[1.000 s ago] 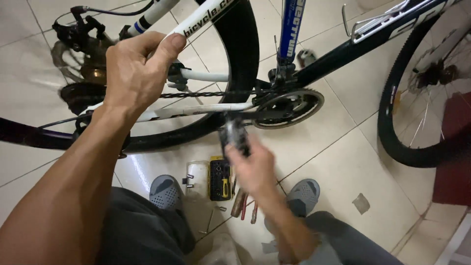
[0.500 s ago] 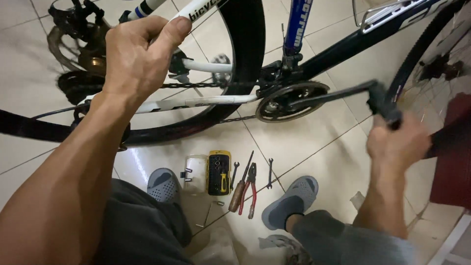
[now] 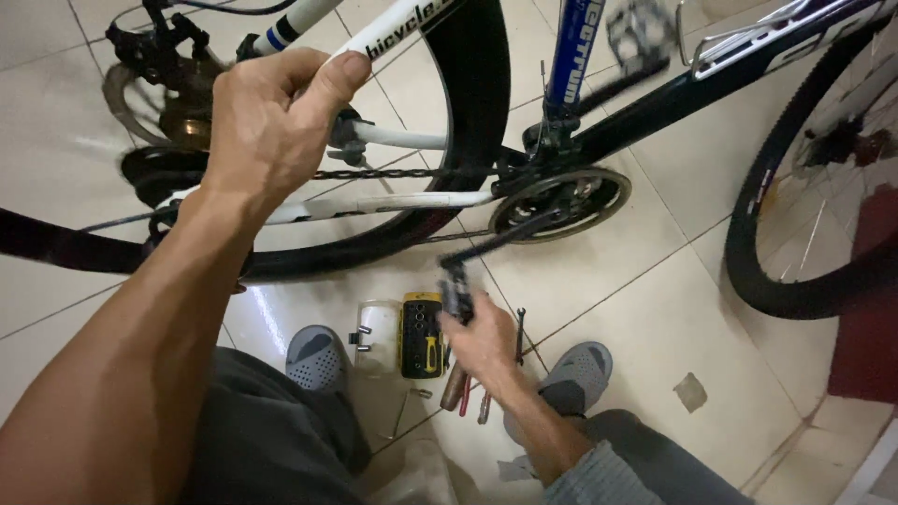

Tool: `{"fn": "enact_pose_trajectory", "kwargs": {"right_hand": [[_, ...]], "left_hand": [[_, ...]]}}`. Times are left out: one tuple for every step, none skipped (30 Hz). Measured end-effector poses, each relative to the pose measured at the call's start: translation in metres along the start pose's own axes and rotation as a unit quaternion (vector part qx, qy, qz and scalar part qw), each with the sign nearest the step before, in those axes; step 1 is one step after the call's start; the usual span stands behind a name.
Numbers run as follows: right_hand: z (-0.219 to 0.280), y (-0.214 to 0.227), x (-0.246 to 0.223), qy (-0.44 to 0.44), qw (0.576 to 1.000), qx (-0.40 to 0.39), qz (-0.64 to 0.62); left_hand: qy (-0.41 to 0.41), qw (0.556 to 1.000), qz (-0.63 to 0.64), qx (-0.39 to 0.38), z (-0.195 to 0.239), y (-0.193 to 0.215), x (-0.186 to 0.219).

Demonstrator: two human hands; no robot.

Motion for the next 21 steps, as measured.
{"fn": "enact_pose_trajectory", "kwargs": {"right_hand": [[0.012, 0.018, -0.02, 0.0, 1.0, 0.0, 0.002], [0.024, 0.035, -0.043, 0.01, 0.996, -0.009, -0.091], [0.035, 0.051, -0.066, 0.02, 0.983, -0.019, -0.183], [0.046, 0.085, -0.081, 0.019, 0.983, -0.018, -0.182], [0.056, 0.129, -0.097, 0.03, 0.971, 0.034, -0.233], [0.068, 0.172, -0.11, 0.04, 0.954, 0.089, -0.282], [0.054, 0.201, -0.089, 0.037, 0.955, 0.092, -0.281], [0.042, 0.241, -0.069, 0.063, 0.93, 0.158, -0.325], [0.033, 0.28, -0.048, 0.089, 0.899, 0.223, -0.367], [0.009, 0.294, -0.009, 0.09, 0.899, 0.223, -0.366], [-0.008, 0.318, 0.026, 0.107, 0.911, 0.309, -0.252], [-0.023, 0.339, 0.059, 0.12, 0.904, 0.389, -0.135], [-0.045, 0.316, 0.095, 0.121, 0.903, 0.389, -0.134], [-0.058, 0.297, 0.124, 0.095, 0.881, 0.464, 0.014], [-0.072, 0.275, 0.151, 0.07, 0.834, 0.523, 0.159], [-0.08, 0.239, 0.167, 0.07, 0.835, 0.522, 0.158], [-0.104, 0.196, 0.195, -0.004, 0.896, 0.417, 0.154], [-0.124, 0.146, 0.224, -0.077, 0.939, 0.302, 0.149], [-0.102, 0.123, 0.174, -0.076, 0.94, 0.3, 0.147], [-0.081, 0.086, 0.137, -0.116, 0.972, 0.174, 0.102], [-0.047, 0.051, 0.099, -0.153, 0.986, 0.045, 0.056]], "left_hand": [[0.001, 1.0, 0.001, 0.001, 0.0, 0.0, 0.003], [0.021, 1.0, 0.007, 0.003, 0.0, 0.0, 0.002], [0.041, 0.999, 0.014, 0.004, -0.001, 0.001, 0.001], [0.041, 0.999, 0.015, 0.004, 0.0, 0.001, 0.0], [0.033, 0.999, 0.008, 0.007, 0.0, 0.002, -0.001], [0.023, 1.0, 0.002, 0.007, -0.001, 0.001, -0.001], [0.023, 1.0, 0.005, 0.005, 0.0, 0.001, -0.002], [0.019, 1.0, -0.004, 0.003, 0.0, 0.001, -0.002], [0.015, 1.0, -0.014, 0.001, 0.001, 0.002, -0.001], [0.016, 1.0, -0.013, 0.003, 0.0, 0.002, -0.002], [0.0, 1.0, -0.012, 0.006, 0.0, 0.002, -0.001], [-0.016, 1.0, -0.012, 0.007, 0.0, 0.002, 0.001], [-0.016, 1.0, -0.012, 0.009, 0.002, 0.001, 0.003], [0.003, 1.0, -0.011, 0.006, 0.002, 0.001, 0.002], [0.023, 1.0, -0.01, 0.003, 0.003, 0.001, 0.001], [0.022, 1.0, -0.011, 0.003, 0.003, 0.0, -0.001], [0.003, 1.0, -0.005, 0.004, 0.002, 0.0, -0.001], [-0.015, 1.0, 0.0, 0.005, 0.003, 0.0, 0.0], [-0.015, 1.0, -0.003, 0.005, 0.002, 0.0, 0.0], [-0.011, 1.0, 0.004, 0.008, 0.002, -0.001, 0.0], [-0.006, 1.0, 0.01, 0.011, 0.002, -0.001, 0.0]]}}
Point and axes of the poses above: each hand's wrist, its own z-axis away from the middle knuckle, its own y-axis out of the back of the hand, x = y × z, the point moved 8 cm from there along -z, towards the middle knuckle, and after that the axes turned 5 degrees about -y, right-handed, at the moved point
